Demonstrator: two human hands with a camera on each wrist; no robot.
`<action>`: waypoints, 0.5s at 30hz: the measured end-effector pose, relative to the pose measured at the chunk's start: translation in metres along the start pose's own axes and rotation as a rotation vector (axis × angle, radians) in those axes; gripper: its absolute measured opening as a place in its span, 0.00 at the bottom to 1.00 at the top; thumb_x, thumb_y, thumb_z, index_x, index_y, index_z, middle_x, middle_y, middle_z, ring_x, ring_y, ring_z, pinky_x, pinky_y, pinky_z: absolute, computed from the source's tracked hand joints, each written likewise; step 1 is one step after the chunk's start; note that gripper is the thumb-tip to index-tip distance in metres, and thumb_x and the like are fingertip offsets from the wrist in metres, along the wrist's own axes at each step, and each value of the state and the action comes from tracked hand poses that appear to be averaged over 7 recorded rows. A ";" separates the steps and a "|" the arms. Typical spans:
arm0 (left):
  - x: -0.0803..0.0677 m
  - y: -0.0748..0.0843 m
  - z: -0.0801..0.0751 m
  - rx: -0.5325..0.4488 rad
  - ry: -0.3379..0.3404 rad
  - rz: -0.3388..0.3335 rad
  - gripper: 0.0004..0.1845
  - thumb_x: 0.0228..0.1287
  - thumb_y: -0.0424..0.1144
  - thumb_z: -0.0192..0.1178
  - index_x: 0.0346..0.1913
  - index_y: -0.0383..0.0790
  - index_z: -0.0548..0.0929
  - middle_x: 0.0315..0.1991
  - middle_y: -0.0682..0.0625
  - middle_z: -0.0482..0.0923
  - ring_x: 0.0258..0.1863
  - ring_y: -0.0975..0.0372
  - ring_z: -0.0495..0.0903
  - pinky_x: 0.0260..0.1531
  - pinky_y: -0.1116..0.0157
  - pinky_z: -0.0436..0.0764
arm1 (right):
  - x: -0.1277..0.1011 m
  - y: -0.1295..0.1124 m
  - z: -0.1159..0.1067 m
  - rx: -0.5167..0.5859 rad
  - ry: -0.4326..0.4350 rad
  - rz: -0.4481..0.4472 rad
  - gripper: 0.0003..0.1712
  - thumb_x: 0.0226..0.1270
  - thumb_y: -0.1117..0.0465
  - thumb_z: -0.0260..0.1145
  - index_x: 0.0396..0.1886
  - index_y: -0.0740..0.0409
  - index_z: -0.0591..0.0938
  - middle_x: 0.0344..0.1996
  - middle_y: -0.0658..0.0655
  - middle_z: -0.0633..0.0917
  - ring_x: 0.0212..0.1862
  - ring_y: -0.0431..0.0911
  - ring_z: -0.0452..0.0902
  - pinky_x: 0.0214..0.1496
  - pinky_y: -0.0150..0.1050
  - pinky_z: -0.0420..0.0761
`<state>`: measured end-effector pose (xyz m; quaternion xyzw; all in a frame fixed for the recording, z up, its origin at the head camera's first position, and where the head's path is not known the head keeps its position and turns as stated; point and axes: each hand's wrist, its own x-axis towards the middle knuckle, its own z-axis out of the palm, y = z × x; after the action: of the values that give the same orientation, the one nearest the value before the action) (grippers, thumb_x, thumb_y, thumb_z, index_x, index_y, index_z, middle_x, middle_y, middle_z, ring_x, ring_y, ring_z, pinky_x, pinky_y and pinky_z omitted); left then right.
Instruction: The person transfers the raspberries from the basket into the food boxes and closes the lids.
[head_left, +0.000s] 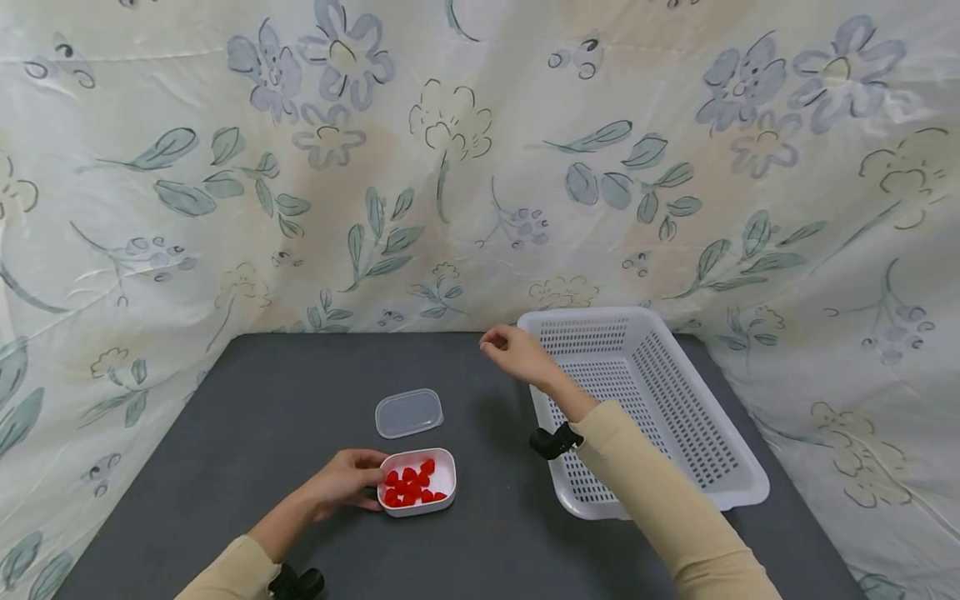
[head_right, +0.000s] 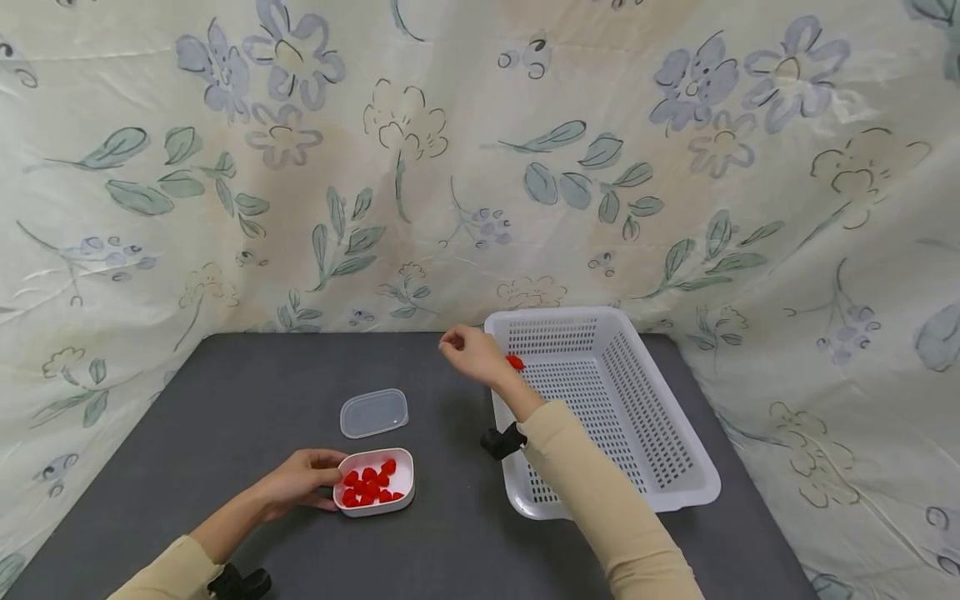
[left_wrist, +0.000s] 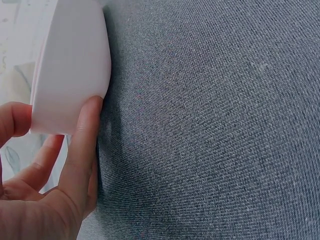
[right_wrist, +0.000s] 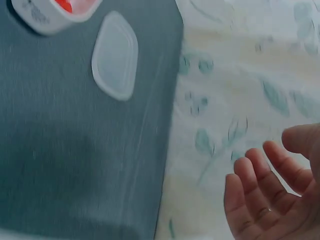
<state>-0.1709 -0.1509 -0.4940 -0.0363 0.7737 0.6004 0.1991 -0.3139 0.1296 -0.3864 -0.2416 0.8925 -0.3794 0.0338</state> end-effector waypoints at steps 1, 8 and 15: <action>0.000 0.000 0.000 0.001 -0.001 -0.001 0.24 0.62 0.35 0.56 0.57 0.22 0.68 0.46 0.39 0.77 0.38 0.57 0.78 0.33 0.56 0.84 | 0.000 0.005 -0.004 0.008 0.018 0.019 0.15 0.68 0.53 0.55 0.47 0.56 0.78 0.40 0.54 0.81 0.37 0.45 0.77 0.36 0.38 0.78; 0.000 -0.004 0.001 -0.002 -0.002 0.007 0.25 0.62 0.36 0.56 0.58 0.22 0.67 0.46 0.39 0.77 0.38 0.56 0.79 0.33 0.55 0.84 | 0.003 0.042 -0.023 0.048 0.112 0.095 0.16 0.69 0.56 0.53 0.48 0.62 0.75 0.40 0.61 0.79 0.34 0.50 0.76 0.32 0.37 0.77; 0.001 -0.006 0.003 0.005 0.011 -0.001 0.25 0.62 0.35 0.56 0.57 0.22 0.68 0.45 0.40 0.77 0.38 0.56 0.79 0.33 0.55 0.84 | -0.002 0.072 -0.028 -0.019 0.136 0.168 0.18 0.70 0.56 0.51 0.50 0.65 0.74 0.48 0.65 0.77 0.47 0.55 0.73 0.49 0.48 0.76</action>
<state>-0.1694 -0.1497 -0.4999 -0.0396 0.7763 0.5979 0.1954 -0.3480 0.1917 -0.4168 -0.1398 0.9135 -0.3821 0.0024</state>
